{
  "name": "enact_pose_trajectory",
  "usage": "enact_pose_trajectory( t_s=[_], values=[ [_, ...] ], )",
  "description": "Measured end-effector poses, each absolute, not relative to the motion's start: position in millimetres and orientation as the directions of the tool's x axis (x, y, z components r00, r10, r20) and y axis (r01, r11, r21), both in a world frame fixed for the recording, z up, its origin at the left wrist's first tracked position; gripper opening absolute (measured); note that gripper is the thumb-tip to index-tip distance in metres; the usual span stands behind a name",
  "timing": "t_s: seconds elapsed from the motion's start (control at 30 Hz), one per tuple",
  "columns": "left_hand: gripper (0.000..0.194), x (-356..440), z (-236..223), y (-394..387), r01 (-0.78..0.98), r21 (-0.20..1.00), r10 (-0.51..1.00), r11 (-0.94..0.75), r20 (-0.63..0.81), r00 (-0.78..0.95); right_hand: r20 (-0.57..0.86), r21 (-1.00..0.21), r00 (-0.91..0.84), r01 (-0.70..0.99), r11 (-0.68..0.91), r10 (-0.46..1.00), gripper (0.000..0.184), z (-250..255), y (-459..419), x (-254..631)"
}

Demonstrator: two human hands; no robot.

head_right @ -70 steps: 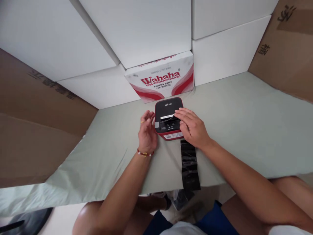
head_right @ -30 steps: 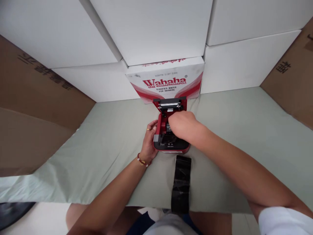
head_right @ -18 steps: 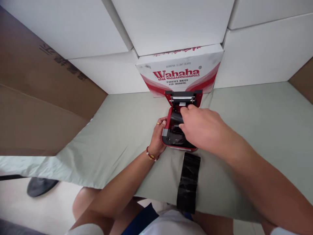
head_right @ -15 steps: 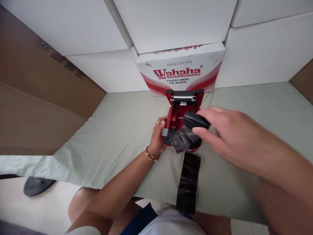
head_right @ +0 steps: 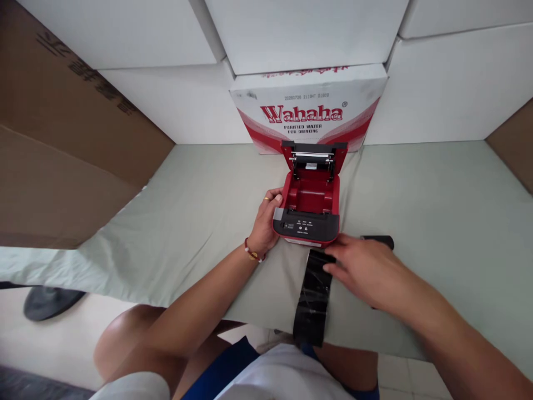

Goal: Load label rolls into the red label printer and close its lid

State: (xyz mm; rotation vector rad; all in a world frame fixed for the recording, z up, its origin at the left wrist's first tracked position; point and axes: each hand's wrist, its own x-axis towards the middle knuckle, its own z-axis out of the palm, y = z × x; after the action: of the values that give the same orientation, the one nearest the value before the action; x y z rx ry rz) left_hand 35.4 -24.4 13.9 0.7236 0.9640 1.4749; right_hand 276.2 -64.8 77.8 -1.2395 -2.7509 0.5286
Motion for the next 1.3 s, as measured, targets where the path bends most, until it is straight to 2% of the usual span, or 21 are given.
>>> enact_pose_trajectory(
  t_s=[0.07,0.13,0.2,0.27,0.33,0.37,0.43,0.53,0.6,0.67,0.9,1.03,1.13,1.2,1.3],
  values=[
    [0.049,35,13,-24,-0.478,0.878,0.987,0.019,-0.093,-0.133,-0.232,-0.239,-0.645,0.764,0.600,0.728,0.027,79,-74,261],
    [0.050,34,12,-24,-0.476,0.879,0.987,0.018,-0.093,-0.132,-0.286,-0.237,-0.645,0.764,0.600,0.708,0.028,84,-80,264],
    [0.050,33,11,-24,-0.473,0.881,0.988,0.018,-0.089,-0.129,-0.192,-0.363,-0.718,0.685,0.632,0.669,0.025,100,-84,281],
    [0.051,33,11,-23,-0.473,0.881,0.988,0.016,-0.086,-0.125,-0.018,-0.491,-0.763,0.570,0.659,0.646,0.024,123,-81,298],
    [0.051,33,11,-23,-0.475,0.880,0.989,0.018,-0.087,-0.122,0.142,-0.519,-0.726,0.524,0.675,0.673,0.026,147,-70,303],
    [0.050,33,11,-23,-0.477,0.878,0.989,0.021,-0.089,-0.122,0.193,-0.488,-0.693,0.547,0.681,0.695,0.026,156,-62,299],
    [0.048,34,12,-24,-0.481,0.876,0.988,0.022,-0.094,-0.125,0.214,-0.347,-0.624,0.671,0.656,0.752,0.025,167,-43,277],
    [0.048,35,13,-24,-0.483,0.876,0.988,0.019,-0.090,-0.124,0.077,-0.068,-0.476,0.874,0.481,0.876,0.024,164,-18,229],
    [0.049,35,12,-24,-0.485,0.874,0.990,0.021,-0.085,-0.111,-0.043,0.049,-0.389,0.919,0.391,0.920,0.027,156,-7,203],
    [0.050,35,11,-23,-0.489,0.872,0.992,0.017,-0.077,-0.102,-0.099,0.100,-0.370,0.920,0.379,0.924,0.030,147,-1,188],
    [0.049,33,8,-22,-0.474,0.880,0.992,0.003,-0.061,-0.107,-0.108,0.149,-0.356,0.917,0.369,0.928,0.040,132,16,178],
    [0.051,33,4,-25,-0.408,0.912,0.992,-0.029,-0.025,-0.127,-0.208,0.127,-0.339,0.921,0.369,0.917,0.031,130,30,175],
    [0.047,31,7,-38,-0.199,0.955,0.953,-0.220,0.167,-0.255,-0.192,0.051,-0.410,0.903,0.426,0.892,0.031,131,33,185],
    [0.044,28,13,-51,0.007,0.919,0.872,-0.394,0.376,-0.313,-0.107,-0.100,-0.494,0.869,0.485,0.863,0.032,131,25,199],
    [0.037,24,21,-69,0.289,0.765,0.740,-0.576,0.638,-0.214,0.143,-0.400,-0.640,0.661,0.635,0.755,0.032,127,-1,228]
  ],
)
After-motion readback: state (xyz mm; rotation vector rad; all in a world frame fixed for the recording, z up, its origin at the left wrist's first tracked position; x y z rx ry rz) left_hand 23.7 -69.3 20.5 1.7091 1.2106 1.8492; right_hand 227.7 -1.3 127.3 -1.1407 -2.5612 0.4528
